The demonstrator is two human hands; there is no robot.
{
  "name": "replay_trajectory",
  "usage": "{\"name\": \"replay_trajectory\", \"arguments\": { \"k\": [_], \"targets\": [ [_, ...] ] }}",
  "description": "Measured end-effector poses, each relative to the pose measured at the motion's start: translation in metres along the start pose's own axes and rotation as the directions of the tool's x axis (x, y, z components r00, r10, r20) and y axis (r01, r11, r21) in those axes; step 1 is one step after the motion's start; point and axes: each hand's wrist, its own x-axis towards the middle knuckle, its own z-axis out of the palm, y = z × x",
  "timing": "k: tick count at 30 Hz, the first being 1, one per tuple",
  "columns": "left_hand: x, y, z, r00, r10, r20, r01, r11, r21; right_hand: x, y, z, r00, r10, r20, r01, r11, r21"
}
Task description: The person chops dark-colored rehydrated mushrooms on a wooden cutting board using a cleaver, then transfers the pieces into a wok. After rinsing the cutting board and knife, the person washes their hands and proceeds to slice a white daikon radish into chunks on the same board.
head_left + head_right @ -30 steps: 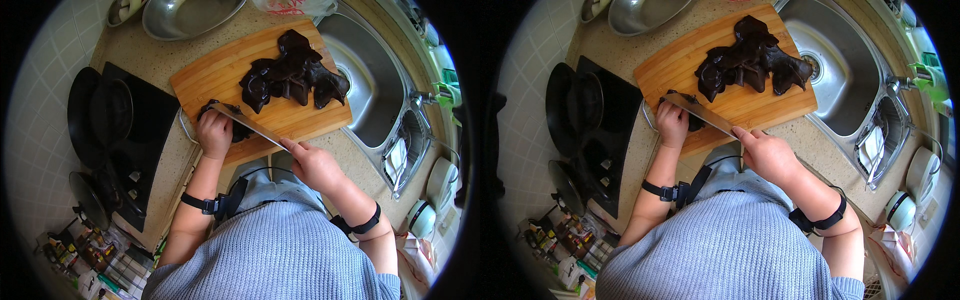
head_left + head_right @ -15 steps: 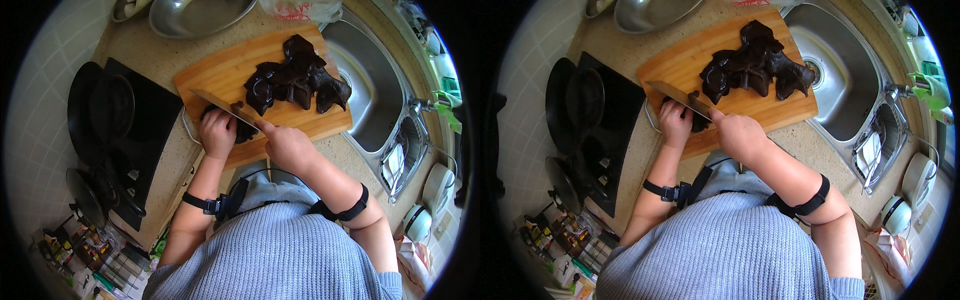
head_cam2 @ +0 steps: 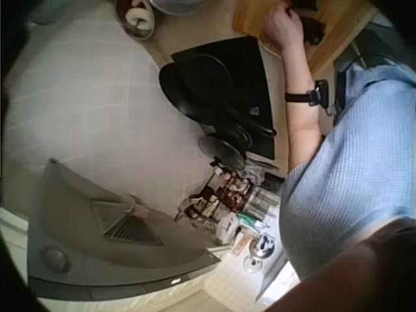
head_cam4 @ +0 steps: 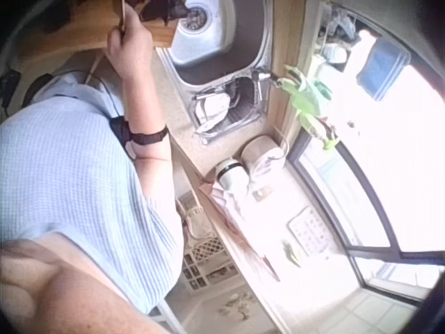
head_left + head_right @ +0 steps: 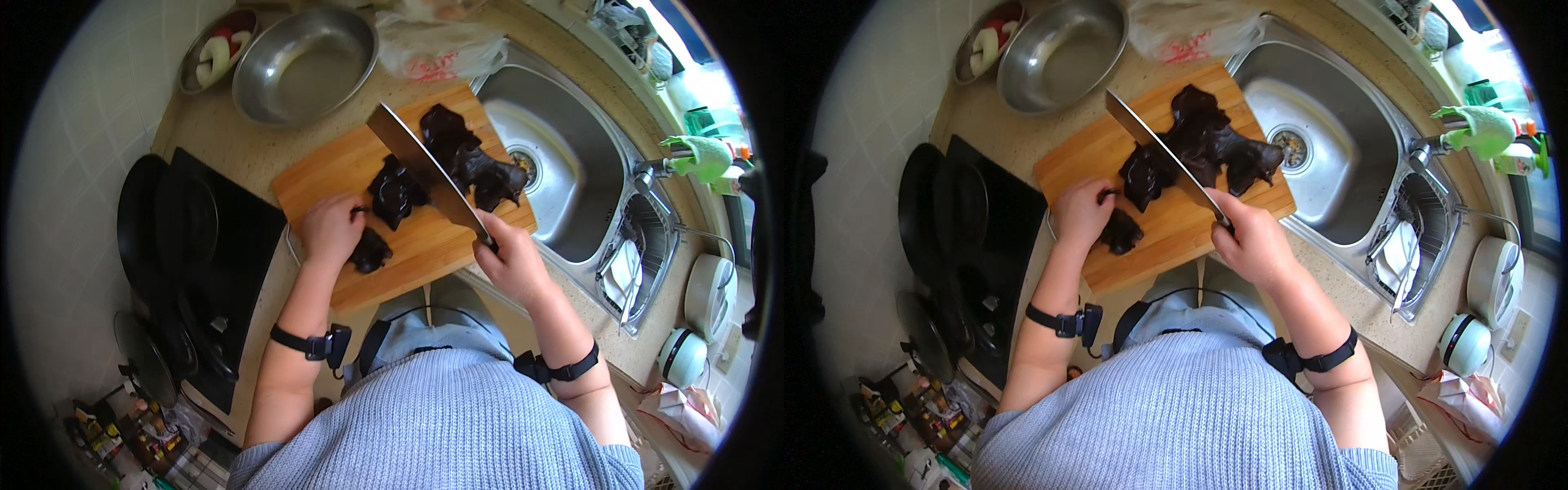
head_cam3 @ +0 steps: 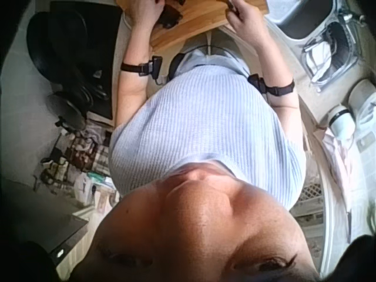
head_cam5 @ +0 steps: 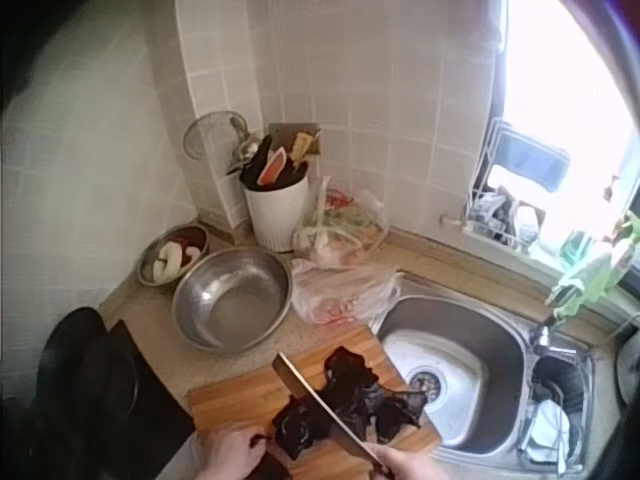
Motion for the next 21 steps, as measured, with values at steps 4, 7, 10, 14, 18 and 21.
{"name": "replay_trajectory", "arguments": {
  "k": [4,7,10,14,18,21],
  "targets": [
    [0.036,0.017,-0.019,0.977,-0.202,-0.062,0.146,0.858,-0.493,-0.011,0.027,-0.008,0.991,0.106,-0.085,-0.098,0.991,0.094],
    [0.113,0.043,-0.031,0.986,-0.041,-0.162,-0.032,0.905,-0.425,-0.019,0.045,-0.011,0.976,0.185,-0.112,-0.167,0.974,0.153],
    [0.176,0.061,-0.036,0.974,0.120,-0.192,-0.174,0.939,-0.296,-0.026,0.055,-0.013,0.976,0.166,-0.138,-0.138,0.971,0.195],
    [0.143,0.036,-0.050,0.979,0.195,-0.057,-0.202,0.903,-0.380,-0.032,0.056,-0.016,0.987,0.132,-0.097,-0.114,0.979,0.171],
    [0.045,-0.003,-0.053,0.915,-0.004,0.404,0.064,0.989,-0.136,-0.026,0.046,-0.019,0.998,0.063,0.014,-0.063,0.996,0.059],
    [-0.007,-0.017,-0.038,0.884,-0.101,0.456,0.084,0.995,0.057,-0.016,0.033,-0.015,0.991,0.036,0.131,-0.038,0.999,0.012]
  ]
}}
